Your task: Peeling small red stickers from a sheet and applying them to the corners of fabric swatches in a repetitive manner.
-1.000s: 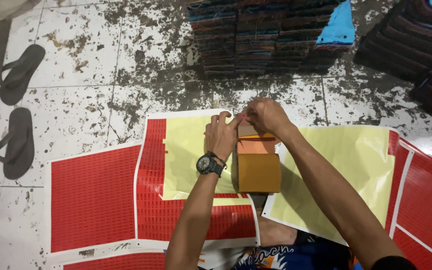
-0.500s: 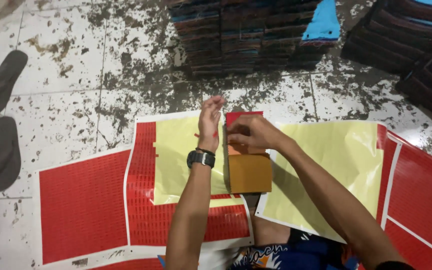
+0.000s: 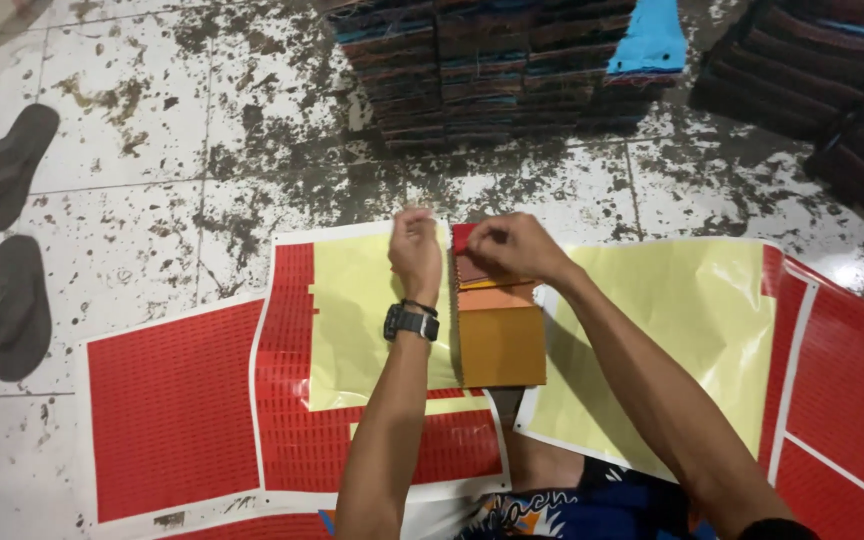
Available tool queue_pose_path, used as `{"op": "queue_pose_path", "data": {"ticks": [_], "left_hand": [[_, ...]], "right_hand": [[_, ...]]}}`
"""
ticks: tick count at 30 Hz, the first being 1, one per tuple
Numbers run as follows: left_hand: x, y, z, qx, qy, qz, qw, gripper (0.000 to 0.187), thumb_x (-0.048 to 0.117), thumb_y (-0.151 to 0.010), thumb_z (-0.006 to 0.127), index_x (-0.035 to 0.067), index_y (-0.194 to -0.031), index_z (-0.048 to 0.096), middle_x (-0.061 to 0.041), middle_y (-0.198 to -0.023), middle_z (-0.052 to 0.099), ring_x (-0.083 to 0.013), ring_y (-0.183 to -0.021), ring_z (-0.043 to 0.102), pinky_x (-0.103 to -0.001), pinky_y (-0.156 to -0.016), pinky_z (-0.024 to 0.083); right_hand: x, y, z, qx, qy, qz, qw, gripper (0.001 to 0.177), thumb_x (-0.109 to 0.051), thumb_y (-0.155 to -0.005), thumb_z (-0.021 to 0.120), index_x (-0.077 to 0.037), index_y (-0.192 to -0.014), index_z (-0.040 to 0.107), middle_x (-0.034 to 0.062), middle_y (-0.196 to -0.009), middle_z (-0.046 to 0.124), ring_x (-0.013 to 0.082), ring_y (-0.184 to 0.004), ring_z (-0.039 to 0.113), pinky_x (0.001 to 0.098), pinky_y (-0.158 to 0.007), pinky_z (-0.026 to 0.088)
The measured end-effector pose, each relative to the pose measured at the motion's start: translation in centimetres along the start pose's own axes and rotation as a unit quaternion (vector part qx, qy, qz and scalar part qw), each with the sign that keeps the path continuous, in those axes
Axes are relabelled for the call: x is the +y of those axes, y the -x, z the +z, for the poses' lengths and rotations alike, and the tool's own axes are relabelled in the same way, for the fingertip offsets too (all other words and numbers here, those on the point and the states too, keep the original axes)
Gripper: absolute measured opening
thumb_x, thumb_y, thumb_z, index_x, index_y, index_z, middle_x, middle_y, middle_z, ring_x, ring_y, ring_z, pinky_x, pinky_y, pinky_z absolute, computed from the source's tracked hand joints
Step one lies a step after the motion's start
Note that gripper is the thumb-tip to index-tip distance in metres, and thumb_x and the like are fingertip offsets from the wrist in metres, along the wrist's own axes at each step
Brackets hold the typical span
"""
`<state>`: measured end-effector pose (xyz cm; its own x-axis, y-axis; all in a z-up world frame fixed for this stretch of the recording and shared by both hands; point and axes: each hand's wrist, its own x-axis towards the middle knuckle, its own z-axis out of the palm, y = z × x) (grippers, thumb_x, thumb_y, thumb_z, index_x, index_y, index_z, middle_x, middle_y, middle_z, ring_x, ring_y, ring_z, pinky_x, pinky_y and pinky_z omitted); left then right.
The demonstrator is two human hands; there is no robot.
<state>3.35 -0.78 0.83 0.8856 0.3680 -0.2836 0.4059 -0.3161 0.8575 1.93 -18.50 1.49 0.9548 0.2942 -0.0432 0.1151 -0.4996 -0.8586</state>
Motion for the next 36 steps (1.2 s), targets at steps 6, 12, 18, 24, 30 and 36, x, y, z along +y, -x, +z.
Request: {"op": "queue_pose_path", "data": {"ticks": [6, 12, 18, 24, 30, 36], "left_hand": [[-1.8, 2.5, -1.2, -0.045, -0.124, 0.245, 0.961, 0.003, 0.025, -0.081, 0.066, 0.024, -0.084, 0.067, 0.003, -0.076, 0.068, -0.0229, -0.081, 0.071, -0.041, -0.072, 0.06], [-3.0, 2.4, -0.8, 0.006, -0.207, 0.352, 0.913, 0.01, 0.025, -0.084, 0.063, 0.021, -0.093, 0.066, 0.001, -0.076, 0.061, -0.0287, -0.081, 0.069, -0.046, -0.068, 0.06], [-2.4, 3.4, -1.7, 0.007, -0.319, 0.423, 0.848, 0.029, 0.032, -0.091, 0.055, 0.027, -0.113, 0.072, -0.002, -0.086, 0.061, -0.0301, -0.086, 0.064, -0.046, -0.068, 0.058], [-2.5, 3.5, -0.2, 0.095, -0.376, 0.442, 0.809, 0.027, 0.029, -0.084, 0.06, 0.031, -0.108, 0.072, -0.003, -0.081, 0.059, -0.0286, -0.081, 0.061, -0.044, -0.065, 0.054], [-3.0, 3.4, 0.0, 0.077, -0.384, 0.441, 0.807, 0.027, 0.034, -0.087, 0.056, 0.03, -0.109, 0.072, 0.001, -0.086, 0.057, -0.0246, -0.086, 0.058, -0.042, -0.073, 0.051], [-3.5, 2.9, 0.5, 0.09, -0.389, 0.466, 0.789, 0.024, 0.03, -0.085, 0.059, 0.025, -0.105, 0.071, -0.002, -0.087, 0.056, -0.0264, -0.087, 0.059, -0.045, -0.074, 0.052]], "right_hand": [[-1.6, -1.6, 0.1, 0.006, 0.083, 0.098, 0.992, 0.013, -0.017, -0.087, 0.074, -0.017, -0.097, 0.082, 0.0098, -0.082, 0.078, 0.0307, -0.083, 0.076, 0.0403, -0.078, 0.058], [-0.5, -2.3, 0.6, 0.009, 0.115, 0.102, 0.988, 0.012, -0.022, -0.087, 0.075, -0.017, -0.095, 0.083, 0.0112, -0.085, 0.079, 0.0329, -0.087, 0.076, 0.0411, -0.077, 0.058], [1.4, -3.7, 2.0, -0.031, 0.222, 0.152, 0.963, 0.021, -0.032, -0.085, 0.072, -0.019, -0.098, 0.082, 0.0126, -0.099, 0.078, 0.0371, -0.102, 0.073, 0.0484, -0.086, 0.06], [-1.3, -3.5, 1.4, -0.054, 0.329, 0.172, 0.927, 0.023, -0.033, -0.082, 0.072, -0.023, -0.1, 0.083, 0.0129, -0.105, 0.078, 0.0384, -0.105, 0.073, 0.0503, -0.088, 0.061], [-2.1, -1.7, -0.5, 0.04, 0.403, 0.093, 0.909, 0.048, -0.039, -0.081, 0.082, -0.01, -0.119, 0.073, 0.0146, -0.123, 0.062, 0.0415, -0.121, 0.059, 0.0539, -0.094, 0.056], [1.9, -1.4, -0.7, 0.04, 0.313, 0.045, 0.948, 0.019, -0.024, -0.086, 0.078, -0.017, -0.103, 0.078, 0.0097, -0.104, 0.069, 0.0381, -0.102, 0.071, 0.0471, -0.084, 0.062]]}}
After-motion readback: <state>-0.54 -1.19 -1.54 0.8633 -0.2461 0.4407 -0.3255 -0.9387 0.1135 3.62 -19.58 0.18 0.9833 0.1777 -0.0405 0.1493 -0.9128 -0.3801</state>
